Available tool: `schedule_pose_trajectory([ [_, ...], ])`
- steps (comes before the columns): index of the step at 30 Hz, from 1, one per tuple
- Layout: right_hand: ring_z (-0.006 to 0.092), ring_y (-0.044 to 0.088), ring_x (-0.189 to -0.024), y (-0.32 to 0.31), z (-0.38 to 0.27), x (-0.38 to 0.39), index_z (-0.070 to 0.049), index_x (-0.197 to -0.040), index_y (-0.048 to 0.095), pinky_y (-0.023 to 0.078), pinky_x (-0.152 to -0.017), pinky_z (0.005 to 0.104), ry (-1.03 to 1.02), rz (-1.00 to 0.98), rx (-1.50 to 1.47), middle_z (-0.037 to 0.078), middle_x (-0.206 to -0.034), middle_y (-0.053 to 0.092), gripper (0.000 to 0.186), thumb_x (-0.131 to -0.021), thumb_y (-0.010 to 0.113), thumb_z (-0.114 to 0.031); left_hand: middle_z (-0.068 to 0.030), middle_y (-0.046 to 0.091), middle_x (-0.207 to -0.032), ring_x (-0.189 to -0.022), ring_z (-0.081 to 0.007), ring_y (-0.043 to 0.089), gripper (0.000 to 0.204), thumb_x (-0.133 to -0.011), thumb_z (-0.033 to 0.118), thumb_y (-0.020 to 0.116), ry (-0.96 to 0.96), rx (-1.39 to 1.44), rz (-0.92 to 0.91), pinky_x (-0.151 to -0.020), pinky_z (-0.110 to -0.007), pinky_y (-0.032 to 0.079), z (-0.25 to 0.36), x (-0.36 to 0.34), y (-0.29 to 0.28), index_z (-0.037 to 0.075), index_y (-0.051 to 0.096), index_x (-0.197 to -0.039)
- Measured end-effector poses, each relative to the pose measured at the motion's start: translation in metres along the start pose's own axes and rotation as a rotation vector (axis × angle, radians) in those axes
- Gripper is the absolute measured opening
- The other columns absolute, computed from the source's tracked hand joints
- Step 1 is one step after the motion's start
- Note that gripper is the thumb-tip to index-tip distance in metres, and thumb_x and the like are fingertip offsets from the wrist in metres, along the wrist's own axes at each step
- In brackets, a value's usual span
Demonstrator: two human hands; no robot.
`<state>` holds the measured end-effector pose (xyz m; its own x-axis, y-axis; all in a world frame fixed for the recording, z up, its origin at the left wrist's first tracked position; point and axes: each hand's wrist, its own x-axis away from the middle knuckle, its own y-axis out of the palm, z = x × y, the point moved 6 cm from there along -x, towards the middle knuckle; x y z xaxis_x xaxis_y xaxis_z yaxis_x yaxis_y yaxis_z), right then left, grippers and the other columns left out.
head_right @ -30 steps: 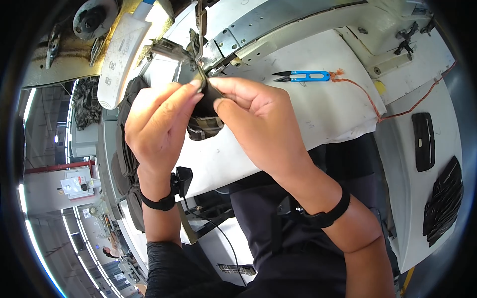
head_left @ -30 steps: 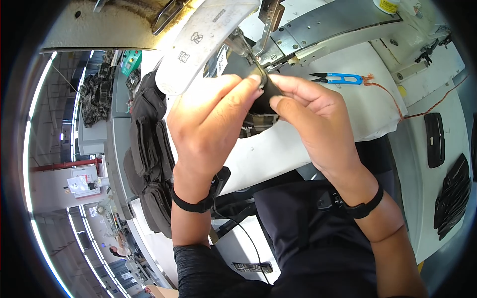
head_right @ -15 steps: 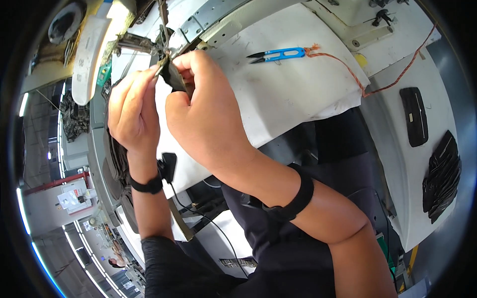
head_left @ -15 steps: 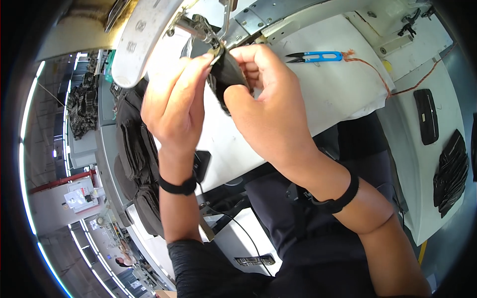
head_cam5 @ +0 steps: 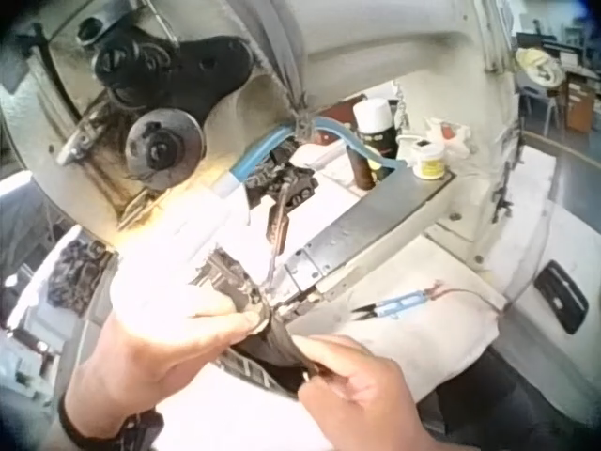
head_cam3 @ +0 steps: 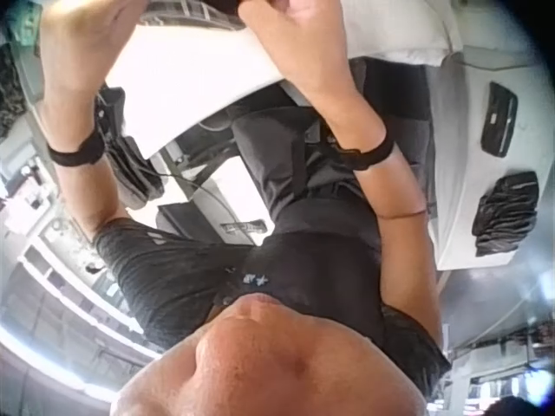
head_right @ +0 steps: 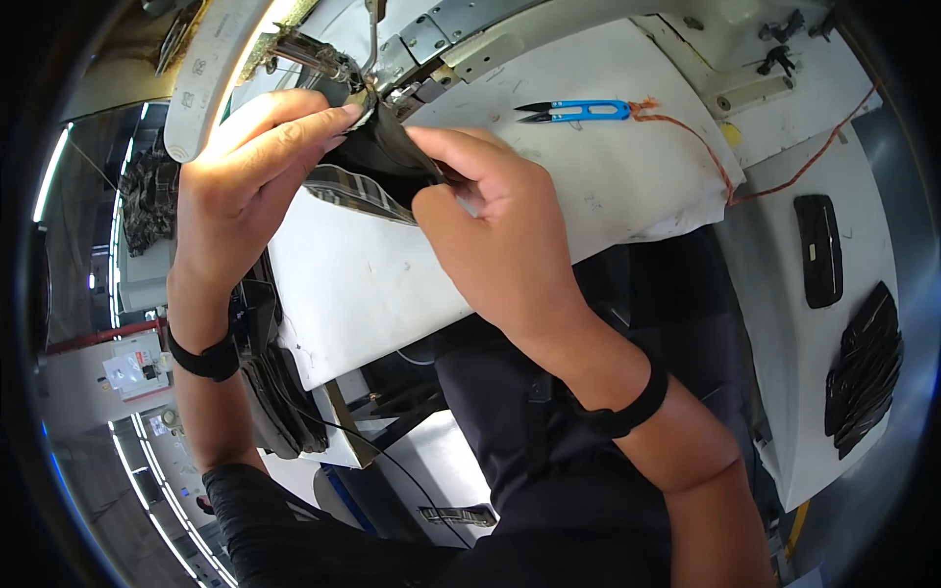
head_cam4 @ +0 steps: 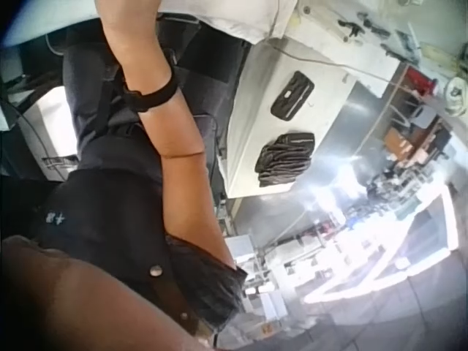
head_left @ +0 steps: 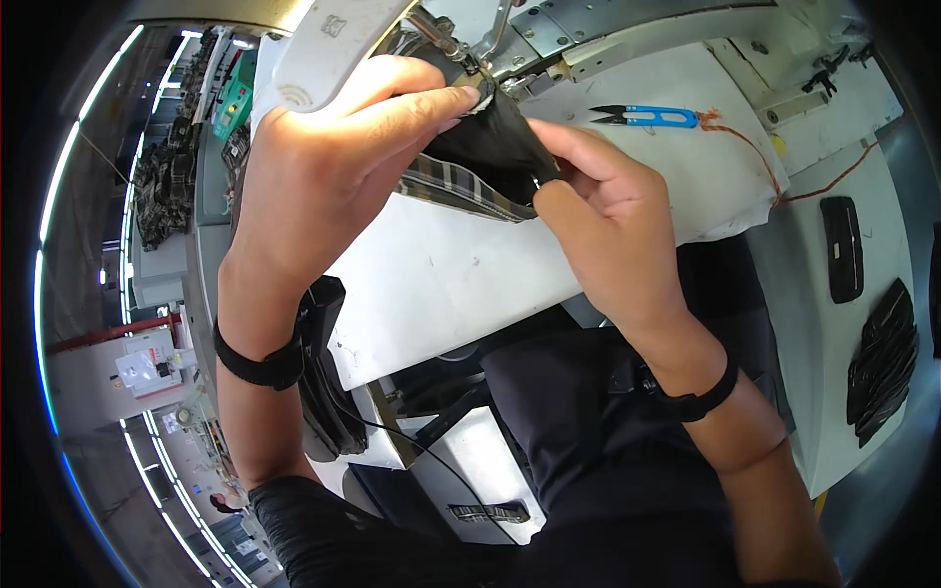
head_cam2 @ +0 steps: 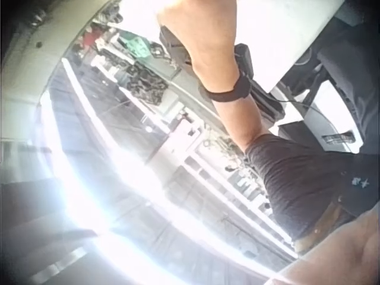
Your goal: Sewing the edges and assembling components of a plaid leather pouch using an industrial sewing machine.
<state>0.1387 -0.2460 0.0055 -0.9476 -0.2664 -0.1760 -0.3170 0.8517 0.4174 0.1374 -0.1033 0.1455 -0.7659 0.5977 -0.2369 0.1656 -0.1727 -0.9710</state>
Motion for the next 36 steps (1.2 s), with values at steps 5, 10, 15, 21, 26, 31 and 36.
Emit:
schedule_pose_trajectory([
  [5,0.0043,0.059,-0.085,-0.003,0.004,-0.002,0.007,-0.132,0.069,0.047,-0.075,0.0207,0.088,0.048,-0.093,0.001,-0.1,0.069,0.042,-0.093,0.055,0.009,-0.0088,0.071,-0.1,-0.086,-0.0208,0.069,0.031,-0.088,-0.01,0.076,0.005,-0.015,-0.022,-0.075,-0.029,0.055,0.003,-0.003,0.0,0.001,0.078,-0.117],
  [10,-0.0016,0.047,-0.065,-0.001,0.009,-0.013,0.005,-0.127,0.073,0.036,-0.055,0.0188,0.117,0.056,-0.107,-0.005,-0.08,0.064,0.038,-0.093,0.058,0.006,-0.0097,0.075,-0.103,-0.089,-0.0191,0.071,0.025,-0.09,-0.004,0.077,-0.148,-0.063,0.022,-0.078,-0.028,0.056,0.007,-0.005,-0.001,0.003,0.08,-0.114],
  [15,-0.0009,0.046,-0.063,-0.003,0.007,-0.016,0.004,-0.127,0.074,0.036,-0.055,0.0195,0.082,0.065,-0.051,-0.005,-0.077,0.063,0.037,-0.093,0.058,0.004,-0.0108,0.077,-0.098,-0.086,-0.017,0.072,0.016,-0.092,0.0,0.077,-0.34,-0.033,0.122,-0.079,-0.028,0.056,0.018,-0.006,0.008,0.002,0.08,-0.107],
  [21,-0.0009,0.048,-0.065,-0.003,0.002,-0.018,0.005,-0.128,0.073,0.038,-0.056,0.0198,0.072,0.07,-0.04,-0.004,-0.081,0.066,0.037,-0.094,0.058,0.004,-0.0122,0.077,-0.089,-0.076,-0.0167,0.072,0.013,-0.092,0.004,0.078,-0.467,-0.107,0.303,-0.074,-0.027,0.055,0.035,-0.007,0.018,-0.003,0.079,-0.103],
  [26,0.0007,0.055,-0.071,0.002,0.001,-0.018,0.008,-0.13,0.07,0.044,-0.062,0.02,0.081,0.099,-0.158,0.0,-0.088,0.07,0.036,-0.096,0.059,0.003,-0.0148,0.073,-0.083,-0.074,-0.0263,0.069,0.013,-0.093,0.008,0.074,-0.641,-0.113,0.529,-0.07,-0.035,0.054,0.053,-0.005,0.032,-0.002,0.078,-0.101],
  [31,0.0043,0.065,-0.08,0.003,-0.003,-0.014,0.009,-0.129,0.069,0.051,-0.068,0.0213,0.124,0.05,-0.123,0.004,-0.095,0.075,0.033,-0.098,0.059,0.002,-0.0136,0.075,-0.08,-0.069,-0.016,0.069,0.015,-0.094,0.008,0.075,-0.76,-0.117,0.549,-0.068,-0.029,0.053,0.06,-0.008,0.037,-0.003,0.079,-0.103],
  [36,0.0064,0.068,-0.08,0.006,-0.015,-0.017,0.01,-0.121,0.071,0.053,-0.067,0.0223,0.121,0.086,-0.323,0.007,-0.09,0.076,0.027,-0.097,0.06,-0.001,-0.0154,0.075,-0.09,-0.077,-0.0193,0.073,0.021,-0.094,0.008,0.074,-0.731,-0.193,0.449,-0.072,-0.032,0.055,0.068,-0.014,0.033,-0.004,0.077,-0.11],
])
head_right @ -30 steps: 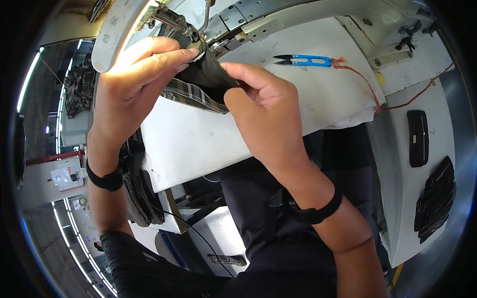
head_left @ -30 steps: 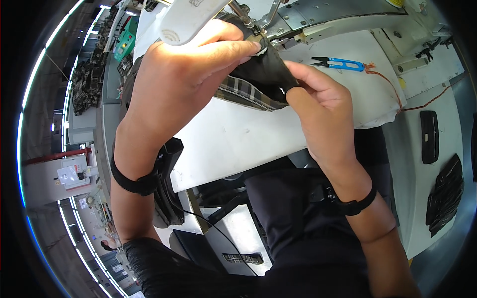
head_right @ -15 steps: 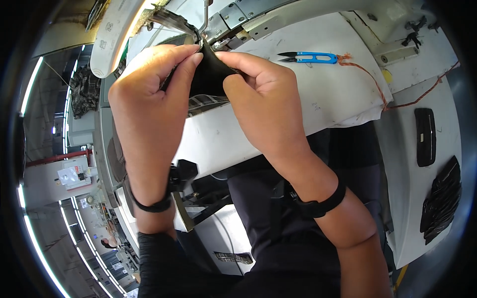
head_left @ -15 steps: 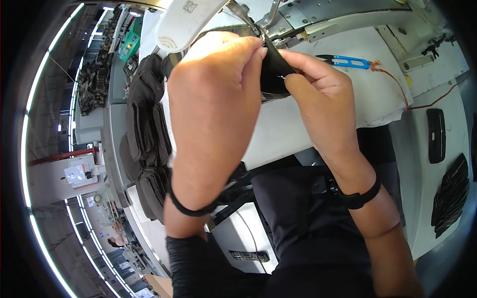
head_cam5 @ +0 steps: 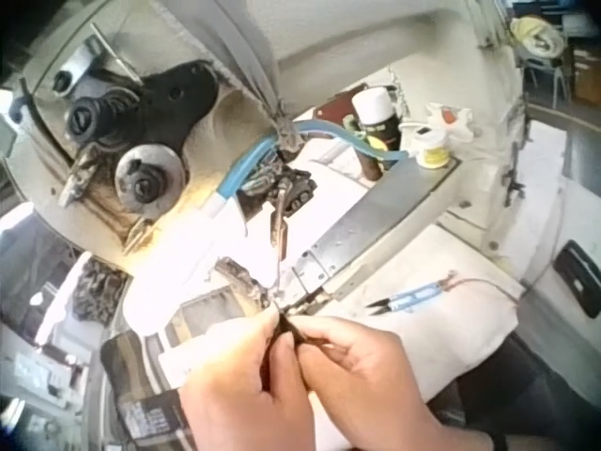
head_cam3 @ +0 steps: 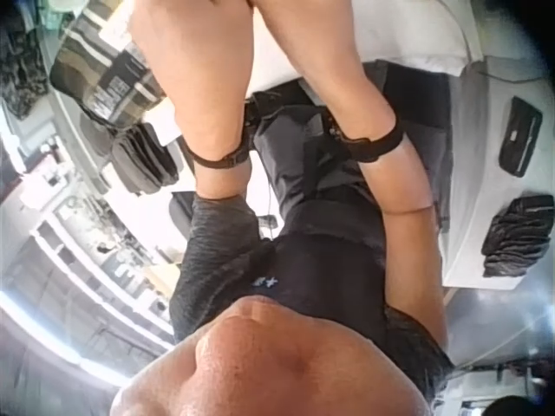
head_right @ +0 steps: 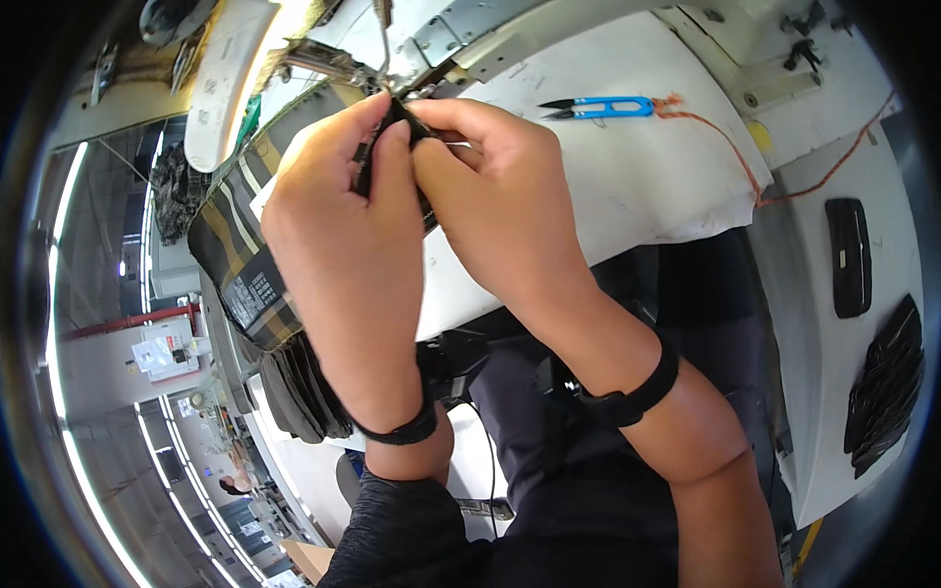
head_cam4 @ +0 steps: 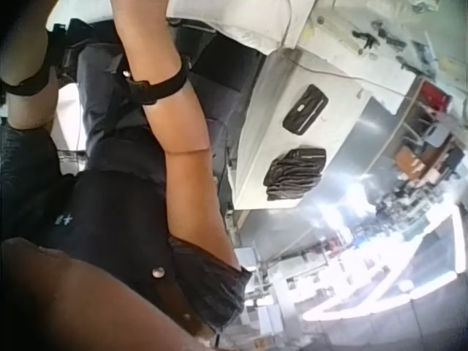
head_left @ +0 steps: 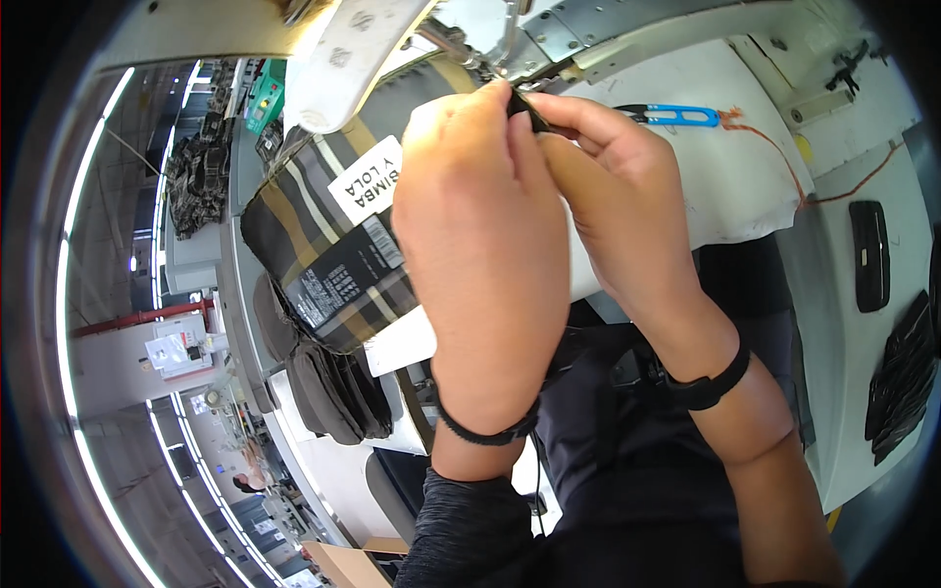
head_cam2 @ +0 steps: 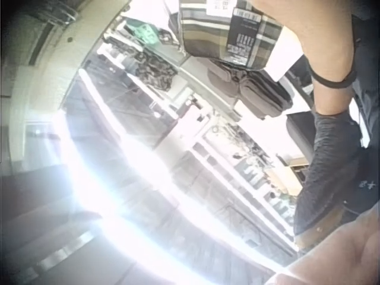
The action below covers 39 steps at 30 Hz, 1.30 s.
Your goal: Sewing the edges and assembling components of a plaid leather pouch using an industrial sewing machine.
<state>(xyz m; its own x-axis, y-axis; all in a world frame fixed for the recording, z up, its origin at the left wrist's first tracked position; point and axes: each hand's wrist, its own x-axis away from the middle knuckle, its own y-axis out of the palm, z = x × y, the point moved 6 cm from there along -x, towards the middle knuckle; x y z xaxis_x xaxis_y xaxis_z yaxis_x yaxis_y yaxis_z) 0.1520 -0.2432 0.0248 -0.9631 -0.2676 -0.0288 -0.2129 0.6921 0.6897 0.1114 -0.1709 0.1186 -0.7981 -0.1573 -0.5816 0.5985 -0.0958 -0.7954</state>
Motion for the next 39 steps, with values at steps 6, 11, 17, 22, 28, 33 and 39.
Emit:
schedule_pose_trajectory([
  [6,0.0136,0.069,-0.089,-0.004,0.009,-0.008,0.006,-0.117,0.07,0.056,-0.079,0.0297,-0.068,-0.022,0.186,0.011,-0.1,0.075,0.027,-0.091,0.064,0.002,-0.0146,0.074,-0.101,-0.087,-0.0309,0.073,0.021,-0.089,-0.003,0.074,0.136,0.053,-0.085,-0.078,-0.038,0.057,-0.008,0.016,-0.009,0.002,0.077,-0.108],
  [11,0.0206,0.071,-0.101,-0.025,0.003,0.013,0.002,-0.123,0.069,0.056,-0.092,0.0326,-0.494,0.157,0.721,0.012,-0.111,0.075,0.035,-0.088,0.068,0.003,-0.0089,0.077,-0.096,-0.079,-0.0154,0.071,0.02,-0.089,-0.002,0.078,0.131,0.213,-0.183,-0.071,-0.028,0.055,-0.028,0.009,0.006,0.001,0.078,-0.109],
  [17,0.0171,0.073,-0.097,-0.024,-0.009,0.021,0.002,-0.115,0.078,0.056,-0.092,0.031,-0.284,-0.047,0.551,0.01,-0.106,0.079,0.027,-0.089,0.068,-0.001,-0.0016,0.075,-0.096,-0.086,-0.005,0.067,0.018,-0.094,-0.001,0.079,-0.205,0.719,-0.294,-0.076,-0.018,0.052,-0.052,0.006,0.012,-0.002,0.077,-0.112],
  [22,0.0182,0.056,-0.053,-0.02,-0.014,0.02,-0.001,-0.091,0.076,0.045,-0.055,0.034,-0.245,-0.034,0.473,0.01,-0.063,0.062,0.022,-0.088,0.067,-0.02,-0.0032,0.077,-0.099,-0.088,-0.0048,0.067,0.018,-0.097,0.002,0.077,-0.252,0.777,-0.362,-0.077,-0.019,0.052,-0.056,0.004,0.008,-0.003,0.078,-0.114],
  [28,0.0103,0.07,-0.089,-0.017,-0.019,0.027,0.004,-0.116,0.077,0.055,-0.083,0.0267,-0.167,-0.061,0.561,0.006,-0.098,0.079,0.028,-0.092,0.068,-0.004,-0.0048,0.077,-0.101,-0.089,-0.0062,0.068,0.019,-0.097,0.002,0.077,-0.272,0.798,-0.404,-0.08,-0.02,0.054,-0.06,0.003,0.008,-0.004,0.077,-0.115],
  [33,0.0111,0.069,-0.092,-0.014,-0.021,0.028,0.005,-0.118,0.076,0.055,-0.079,0.0266,-0.234,-0.068,0.57,0.008,-0.101,0.076,0.029,-0.092,0.068,-0.004,-0.006,0.077,-0.102,-0.09,-0.0069,0.068,0.019,-0.097,0.001,0.076,-0.299,0.832,-0.405,-0.081,-0.02,0.054,-0.06,0.005,0.012,-0.005,0.076,-0.116],
  [39,0.0112,0.069,-0.093,-0.012,-0.021,0.03,0.006,-0.122,0.073,0.053,-0.07,0.0242,-0.223,-0.04,0.555,0.008,-0.102,0.073,0.032,-0.092,0.067,-0.002,-0.0044,0.077,-0.102,-0.087,-0.0063,0.068,0.019,-0.095,-0.001,0.078,-0.266,0.869,-0.365,-0.079,-0.02,0.054,-0.062,0.005,0.012,-0.002,0.078,-0.114],
])
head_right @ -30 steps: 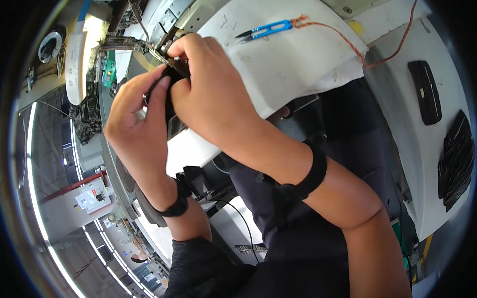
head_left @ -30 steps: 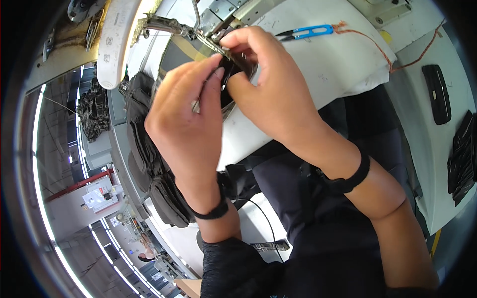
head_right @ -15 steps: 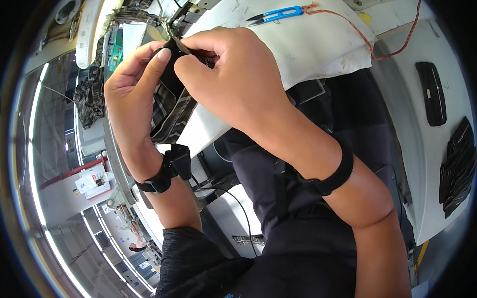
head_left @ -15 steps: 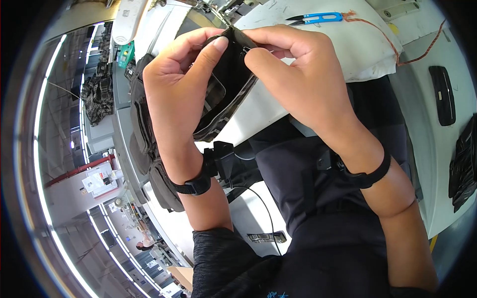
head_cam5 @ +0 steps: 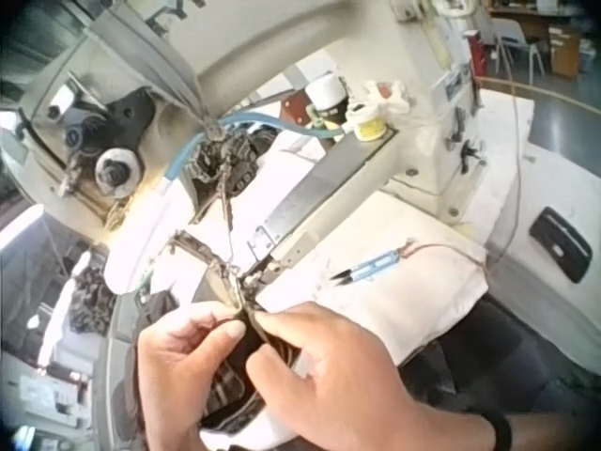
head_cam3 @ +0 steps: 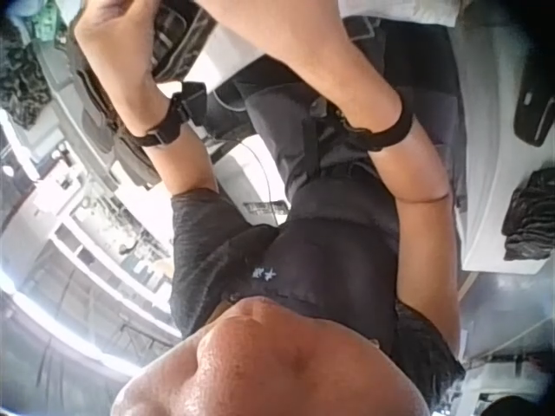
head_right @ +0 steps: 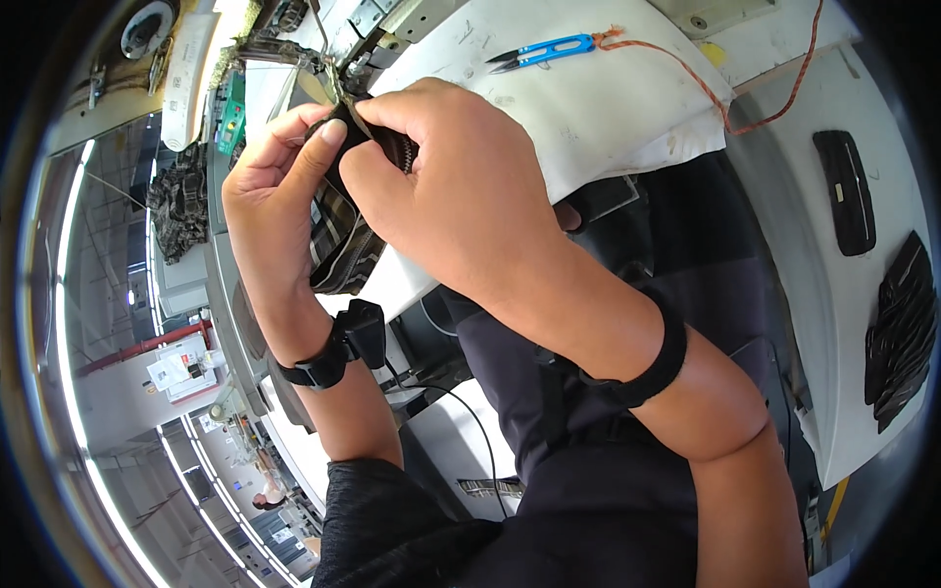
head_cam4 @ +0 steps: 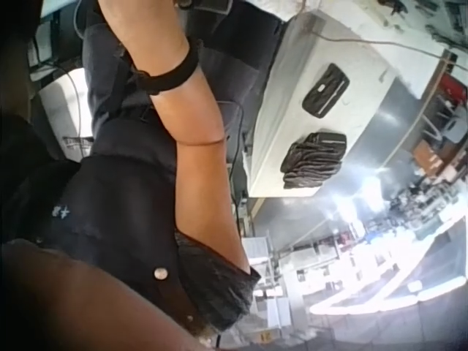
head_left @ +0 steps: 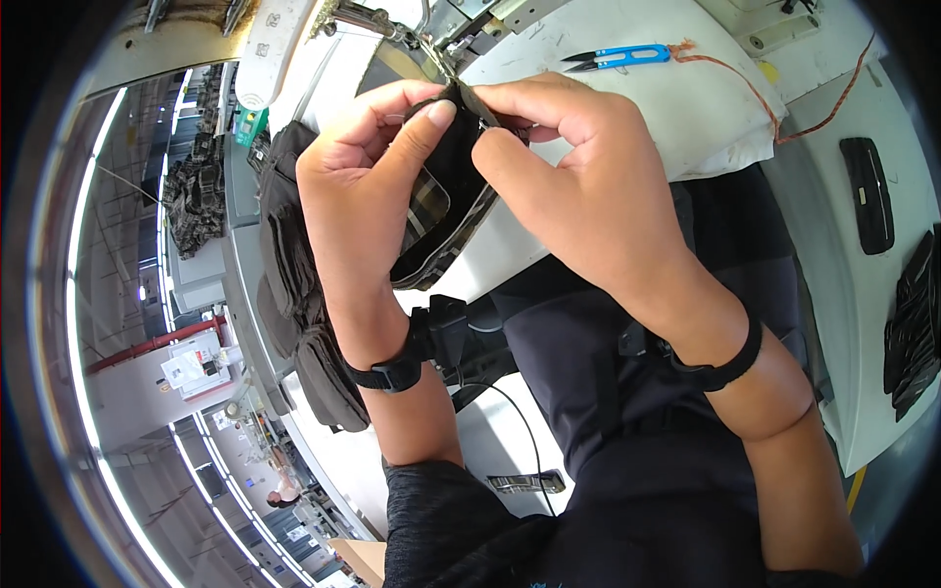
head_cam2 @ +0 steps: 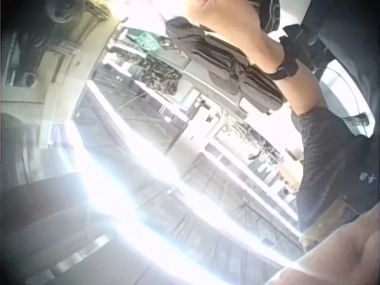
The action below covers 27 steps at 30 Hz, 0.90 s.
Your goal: Sewing the edges and assembling components of a plaid leather pouch using an industrial sewing machine.
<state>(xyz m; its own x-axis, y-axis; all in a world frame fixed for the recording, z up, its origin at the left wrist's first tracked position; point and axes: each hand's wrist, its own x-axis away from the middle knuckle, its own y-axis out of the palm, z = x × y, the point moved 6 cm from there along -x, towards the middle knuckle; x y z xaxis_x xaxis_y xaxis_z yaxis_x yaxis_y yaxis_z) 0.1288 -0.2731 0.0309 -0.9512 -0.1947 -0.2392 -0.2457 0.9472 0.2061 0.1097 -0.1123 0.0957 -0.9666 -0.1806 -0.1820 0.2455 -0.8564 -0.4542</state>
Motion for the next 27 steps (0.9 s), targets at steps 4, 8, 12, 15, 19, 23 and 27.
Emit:
schedule_pose_trajectory([
  [4,0.03,0.067,-0.072,0.001,0.006,0.001,0.003,-0.111,0.076,0.055,-0.072,0.0387,-0.026,0.074,-0.053,0.017,-0.101,0.074,0.031,-0.089,0.07,-0.019,0.0003,0.077,-0.097,-0.083,-0.0046,0.067,0.014,-0.092,-0.001,0.08,0.04,-0.152,0.049,-0.072,-0.02,0.053,0.012,0.004,0.003,0.001,0.082,-0.106],
  [8,0.0181,0.065,-0.081,0.003,0.005,0.001,0.005,-0.119,0.073,0.054,-0.071,0.0299,0.046,0.012,-0.083,0.011,-0.1,0.075,0.031,-0.091,0.066,-0.007,-0.0032,0.075,-0.087,-0.074,-0.0078,0.066,0.015,-0.09,0.001,0.08,0.145,-0.378,0.072,-0.066,-0.024,0.052,0.029,0.007,0.006,0.004,0.081,-0.104],
  [12,0.0104,0.056,-0.069,0.003,0.001,-0.001,0.006,-0.108,0.071,0.051,-0.069,0.0282,0.12,-0.01,-0.27,0.008,-0.08,0.067,0.024,-0.09,0.064,-0.006,-0.0122,0.074,-0.087,-0.07,-0.0234,0.07,0.012,-0.089,-0.001,0.076,0.307,-0.592,0.093,-0.066,-0.03,0.054,0.048,0.014,0.019,0.001,0.079,-0.1],
  [15,0.003,0.055,-0.075,0.005,0.002,0.0,0.006,-0.115,0.072,0.049,-0.067,0.0228,0.212,-0.078,-0.333,0.002,-0.085,0.069,0.027,-0.092,0.061,-0.001,-0.0135,0.075,-0.094,-0.078,-0.0324,0.074,0.012,-0.091,0.0,0.072,0.291,-0.679,0.129,-0.07,-0.036,0.057,0.055,0.025,0.024,0.001,0.079,-0.101],
  [19,0.0036,0.061,-0.084,0.005,-0.001,0.001,0.006,-0.127,0.072,0.051,-0.071,0.0214,0.265,-0.09,-0.403,0.004,-0.098,0.074,0.035,-0.094,0.06,0.002,-0.0099,0.074,-0.103,-0.088,-0.0309,0.073,0.022,-0.088,-0.003,0.072,0.291,-0.759,0.157,-0.076,-0.038,0.058,0.06,0.035,0.03,0.002,0.077,-0.109],
  [23,0.0048,0.064,-0.09,0.008,0.009,-0.007,0.006,-0.13,0.071,0.053,-0.074,0.0218,0.281,-0.087,-0.447,0.007,-0.104,0.075,0.037,-0.094,0.06,0.003,-0.0113,0.073,-0.104,-0.089,-0.0323,0.072,0.024,-0.088,-0.003,0.071,0.294,-0.75,0.136,-0.078,-0.039,0.057,0.055,0.028,0.03,0.001,0.076,-0.111],
  [27,0.0039,0.064,-0.088,0.016,0.017,-0.02,0.006,-0.128,0.072,0.051,-0.071,0.0207,0.27,-0.102,-0.415,0.006,-0.102,0.075,0.036,-0.094,0.062,0.001,-0.012,0.073,-0.103,-0.09,-0.0332,0.072,0.023,-0.089,-0.002,0.07,0.324,-0.798,0.153,-0.078,-0.04,0.057,0.055,0.017,0.025,0.001,0.076,-0.111],
])
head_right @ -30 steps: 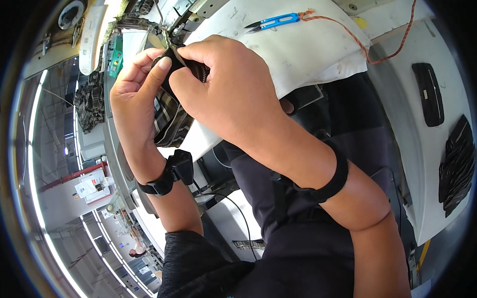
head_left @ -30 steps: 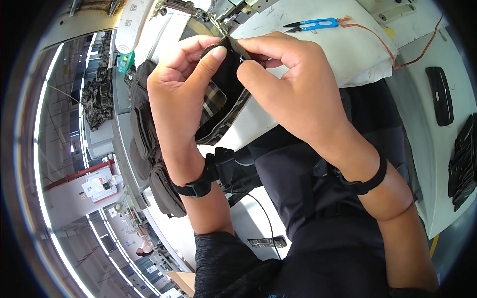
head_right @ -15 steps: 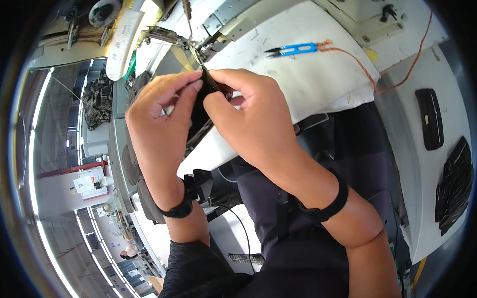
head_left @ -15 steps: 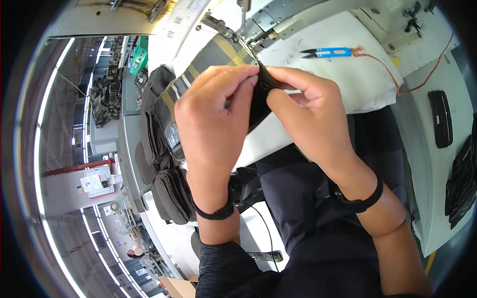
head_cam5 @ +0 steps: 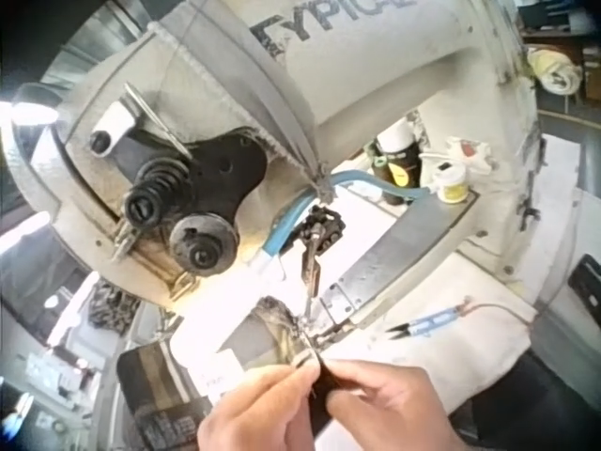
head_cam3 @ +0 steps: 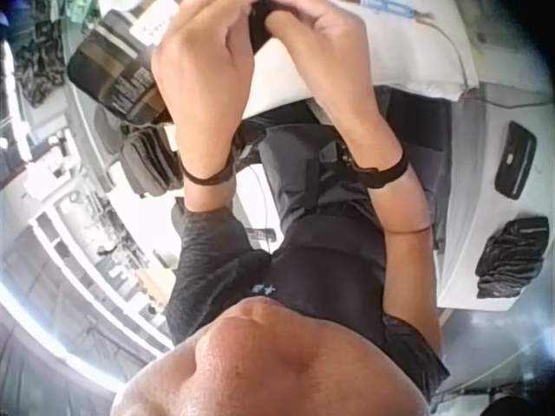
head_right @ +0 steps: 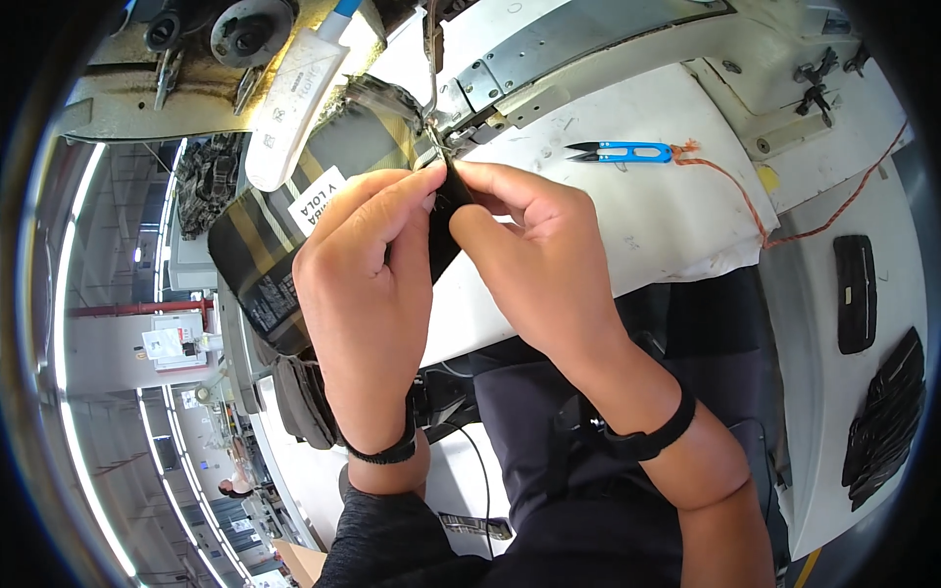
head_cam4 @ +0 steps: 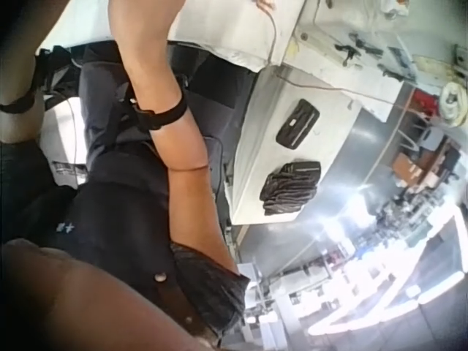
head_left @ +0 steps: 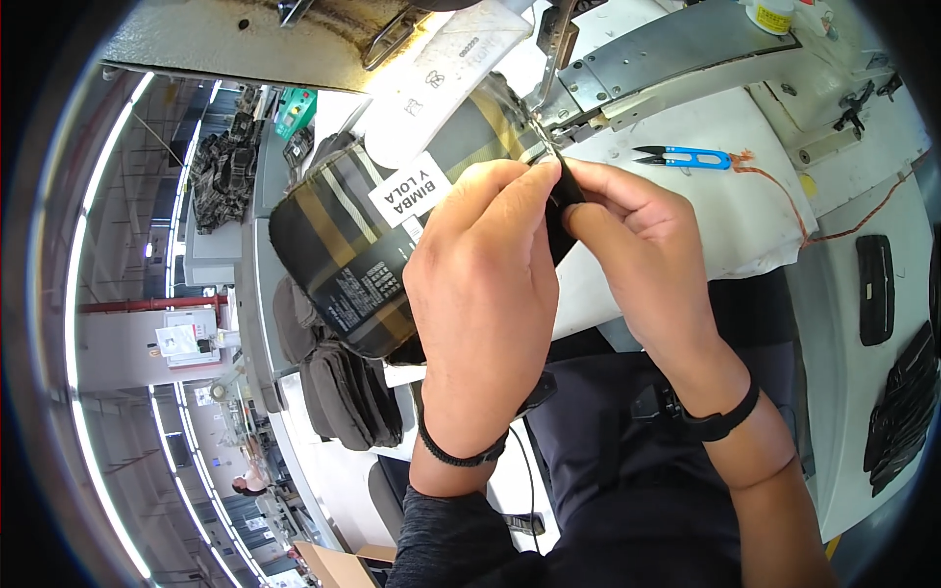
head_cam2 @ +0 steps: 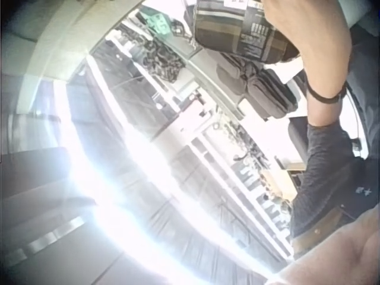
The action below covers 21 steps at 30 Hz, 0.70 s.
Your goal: Sewing the edges and assembling components of a plaid leather pouch using an industrial sewing machine.
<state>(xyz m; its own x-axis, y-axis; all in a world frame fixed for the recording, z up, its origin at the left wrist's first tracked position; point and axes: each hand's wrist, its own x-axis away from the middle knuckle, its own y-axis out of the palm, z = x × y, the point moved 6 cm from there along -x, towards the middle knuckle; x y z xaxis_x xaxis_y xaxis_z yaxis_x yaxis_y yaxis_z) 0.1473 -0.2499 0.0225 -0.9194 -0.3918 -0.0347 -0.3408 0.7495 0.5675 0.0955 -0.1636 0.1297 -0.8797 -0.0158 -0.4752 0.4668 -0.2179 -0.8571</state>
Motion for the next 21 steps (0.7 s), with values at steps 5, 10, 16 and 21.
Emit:
schedule_pose_trajectory([
  [5,0.004,0.062,-0.082,0.002,0.002,-0.016,0.008,-0.122,0.072,0.049,-0.068,0.0206,-0.064,0.081,-0.023,0.005,-0.096,0.075,0.031,-0.093,0.064,0.0,-0.0116,0.073,-0.103,-0.092,-0.0343,0.072,0.022,-0.09,0.0,0.068,-0.012,-0.088,-0.006,-0.078,-0.04,0.057,-0.003,-0.011,0.007,0.003,0.076,-0.11],
  [10,0.009,0.066,-0.08,0.003,0.001,-0.027,0.006,-0.098,0.07,0.053,-0.071,0.0232,-0.117,0.176,-0.041,0.006,-0.086,0.072,0.012,-0.09,0.07,-0.003,-0.0115,0.073,-0.094,-0.084,-0.0345,0.072,0.017,-0.092,0.006,0.066,-0.025,-0.226,-0.059,-0.07,-0.042,0.056,-0.002,-0.021,0.009,0.007,0.076,-0.106],
  [16,0.0135,0.07,-0.078,0.009,-0.006,-0.024,0.007,-0.097,0.072,0.057,-0.075,0.0277,-0.14,0.251,0.104,0.011,-0.085,0.075,0.017,-0.084,0.07,-0.003,-0.0171,0.076,-0.091,-0.082,-0.0363,0.073,0.014,-0.095,0.009,0.068,-0.14,-0.232,-0.058,-0.074,-0.042,0.055,-0.005,-0.021,0.008,0.004,0.077,-0.105],
  [21,0.014,0.07,-0.074,0.011,-0.01,-0.023,0.007,-0.094,0.073,0.056,-0.07,0.0281,-0.184,0.318,0.184,0.012,-0.081,0.075,0.015,-0.083,0.069,-0.003,-0.0176,0.077,-0.094,-0.089,-0.0383,0.074,0.02,-0.099,0.015,0.066,-0.191,-0.455,-0.112,-0.076,-0.045,0.056,-0.011,-0.014,-0.004,0.004,0.075,-0.114],
])
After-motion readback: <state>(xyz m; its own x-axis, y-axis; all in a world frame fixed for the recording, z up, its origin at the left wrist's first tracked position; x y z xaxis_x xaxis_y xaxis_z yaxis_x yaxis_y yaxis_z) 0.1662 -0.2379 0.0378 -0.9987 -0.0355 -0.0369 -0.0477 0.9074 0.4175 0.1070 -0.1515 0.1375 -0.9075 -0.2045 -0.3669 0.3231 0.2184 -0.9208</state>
